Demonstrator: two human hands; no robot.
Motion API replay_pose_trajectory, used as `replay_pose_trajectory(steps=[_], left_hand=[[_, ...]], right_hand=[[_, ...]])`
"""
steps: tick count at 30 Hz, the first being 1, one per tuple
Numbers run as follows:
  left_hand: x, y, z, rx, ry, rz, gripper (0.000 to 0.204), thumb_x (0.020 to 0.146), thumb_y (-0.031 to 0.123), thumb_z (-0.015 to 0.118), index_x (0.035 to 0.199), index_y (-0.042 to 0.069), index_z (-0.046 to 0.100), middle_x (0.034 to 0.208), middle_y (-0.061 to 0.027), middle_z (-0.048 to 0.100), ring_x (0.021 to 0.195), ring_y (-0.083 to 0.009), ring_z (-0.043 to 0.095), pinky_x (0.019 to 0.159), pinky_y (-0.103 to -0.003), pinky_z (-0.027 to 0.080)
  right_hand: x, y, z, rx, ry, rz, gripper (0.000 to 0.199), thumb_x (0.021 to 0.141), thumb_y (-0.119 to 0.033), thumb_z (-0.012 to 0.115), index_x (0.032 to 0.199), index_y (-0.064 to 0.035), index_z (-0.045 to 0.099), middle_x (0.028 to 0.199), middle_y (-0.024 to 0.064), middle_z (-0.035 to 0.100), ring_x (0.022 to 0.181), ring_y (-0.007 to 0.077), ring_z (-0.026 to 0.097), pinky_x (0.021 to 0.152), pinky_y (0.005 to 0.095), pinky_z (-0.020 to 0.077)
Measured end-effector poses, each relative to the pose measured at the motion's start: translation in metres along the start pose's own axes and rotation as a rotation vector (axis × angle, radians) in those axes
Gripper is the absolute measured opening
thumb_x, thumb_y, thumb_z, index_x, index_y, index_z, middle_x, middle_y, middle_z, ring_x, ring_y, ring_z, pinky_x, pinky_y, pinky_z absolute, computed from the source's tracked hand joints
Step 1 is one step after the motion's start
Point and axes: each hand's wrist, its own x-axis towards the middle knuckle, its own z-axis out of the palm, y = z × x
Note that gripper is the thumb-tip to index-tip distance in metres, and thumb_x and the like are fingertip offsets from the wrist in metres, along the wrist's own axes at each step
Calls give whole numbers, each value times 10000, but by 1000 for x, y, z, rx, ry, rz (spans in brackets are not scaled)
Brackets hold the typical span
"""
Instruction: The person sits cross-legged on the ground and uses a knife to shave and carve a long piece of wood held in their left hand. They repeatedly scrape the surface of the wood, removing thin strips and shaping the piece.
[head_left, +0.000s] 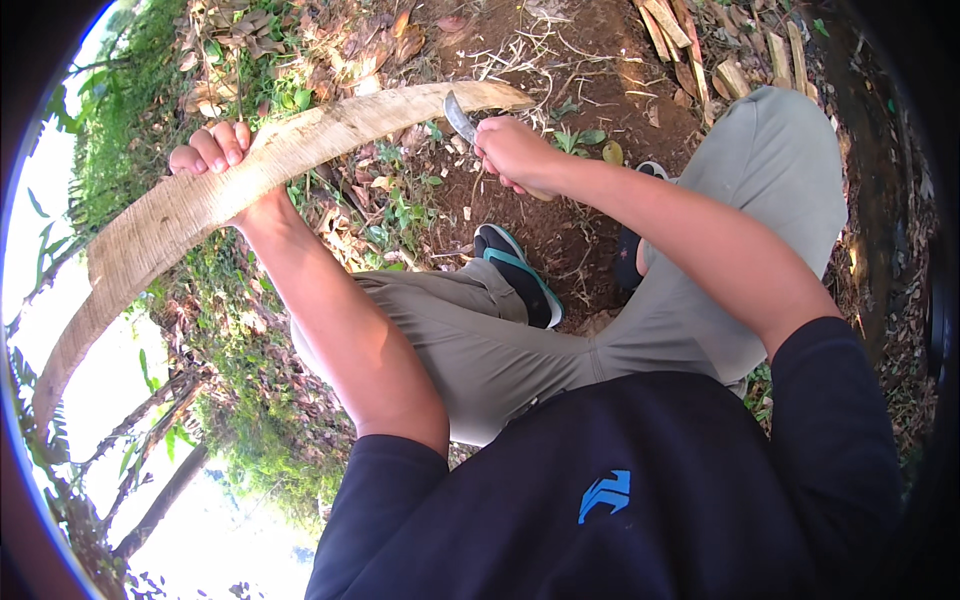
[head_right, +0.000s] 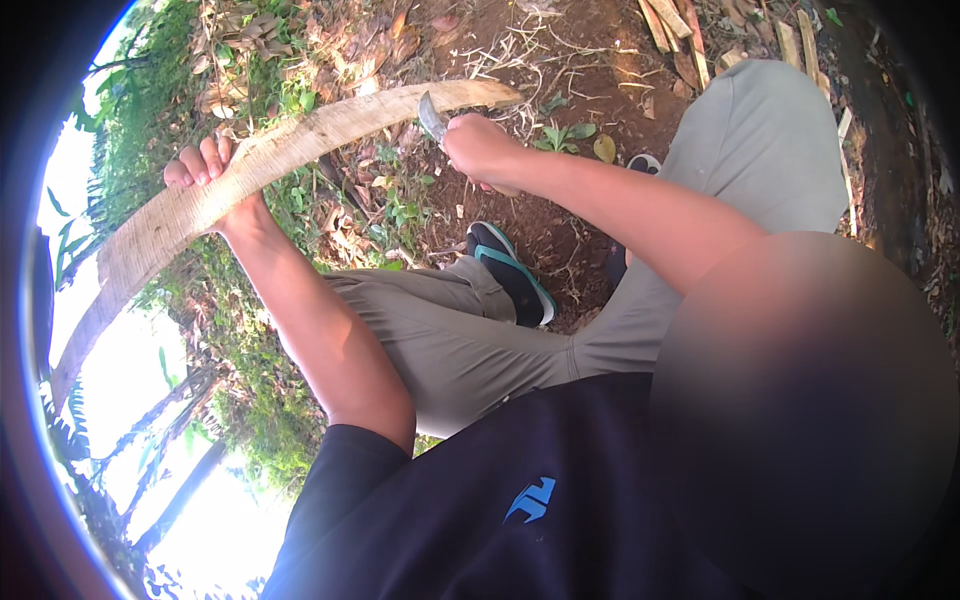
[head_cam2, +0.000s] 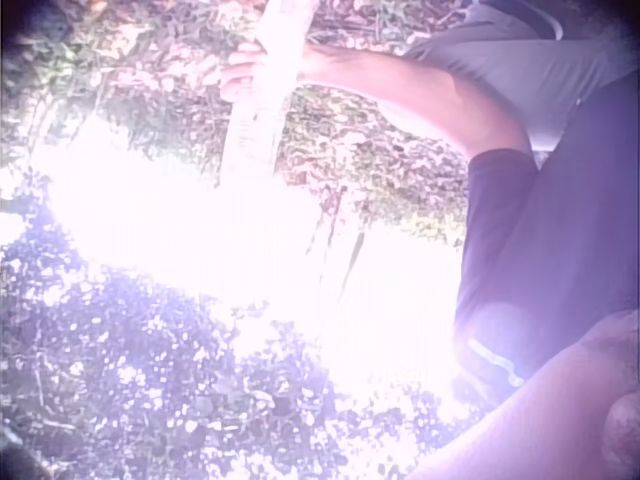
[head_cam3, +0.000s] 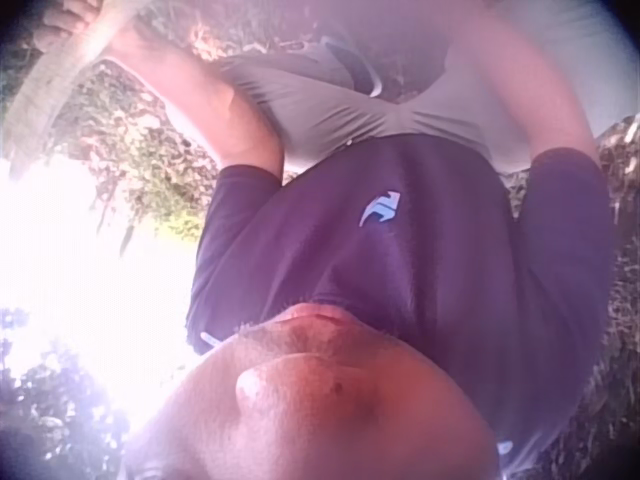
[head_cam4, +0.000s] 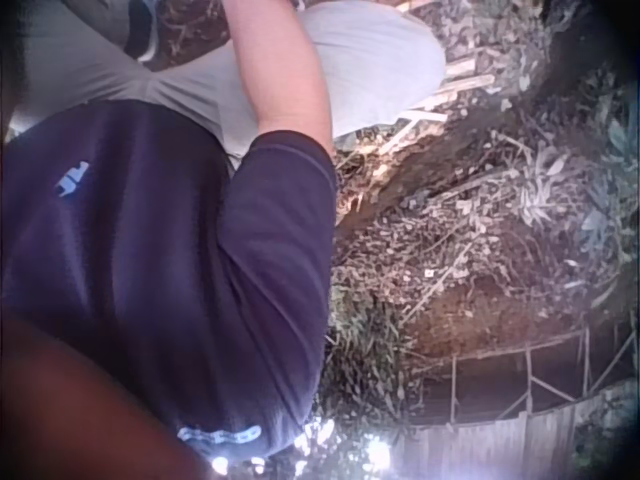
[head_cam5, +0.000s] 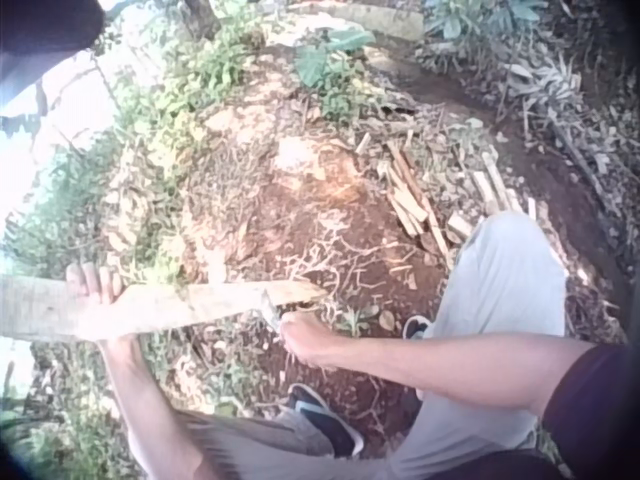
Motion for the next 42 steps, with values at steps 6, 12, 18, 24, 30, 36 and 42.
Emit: replay_pose_trajectory(steps=[6, 12, 18, 24, 30, 36, 42], left_hand=[[-3, -2, 2, 19, 49, 33, 377, 912, 350, 456, 604, 133, 457, 510, -32, 403, 467, -166, 379, 515, -308, 342], [3, -1, -8, -8, -74, 14, 368, 939, 372, 466, 682, 108, 477, 571, -43, 459, 518, -181, 440, 542, -318, 385], [0, 1, -3, 17, 44, -1, 387, 912, 354, 452, 596, 132, 460, 510, -30, 417, 469, -162, 386, 512, -303, 341], [1, -2, 2, 25, 28, 10, 387, 911, 358, 456, 596, 133, 474, 513, -23, 427, 469, -158, 395, 516, -304, 352], [2, 0, -3, 36, 24, 11, 388, 905, 386, 468, 606, 139, 487, 521, -24, 431, 481, -164, 413, 529, -304, 358], [-3, -2, 9, -5, 29, -2, 383, 899, 394, 474, 614, 138, 498, 532, -26, 439, 493, -166, 418, 544, -309, 359], [1, -4, 10, 59, 34, 12, 390, 888, 398, 478, 596, 141, 493, 522, -18, 428, 482, -160, 411, 526, -298, 350]], right_hand=[[2, 3, 4, 42, 144, 128, 169, 922, -192, 400, 842, -73, 489, 615, 8, 463, 423, 116, 424, 350, 292, 331], [2, 6, -5, -20, 64, 87, 213, 943, -236, 428, 861, -56, 506, 607, 4, 469, 416, 108, 428, 341, 283, 332], [-4, -3, -2, 4, 12, 45, 215, 929, -214, 439, 847, -35, 526, 607, 34, 487, 412, 132, 444, 347, 306, 351], [6, 14, -8, -81, 100, 65, 240, 956, -235, 460, 835, -42, 535, 607, 29, 499, 395, 119, 433, 327, 298, 339], [5, 9, -9, -184, 88, -45, 238, 957, -232, 466, 851, -36, 548, 601, 36, 507, 397, 129, 447, 337, 311, 357], [0, 6, -7, -247, 144, -28, 259, 903, -165, 427, 841, 15, 602, 636, 126, 572, 462, 217, 552, 425, 398, 447], [4, 11, -8, -17, 132, 92, 216, 894, -145, 428, 837, 18, 558, 652, 117, 543, 469, 196, 526, 407, 384, 418]])
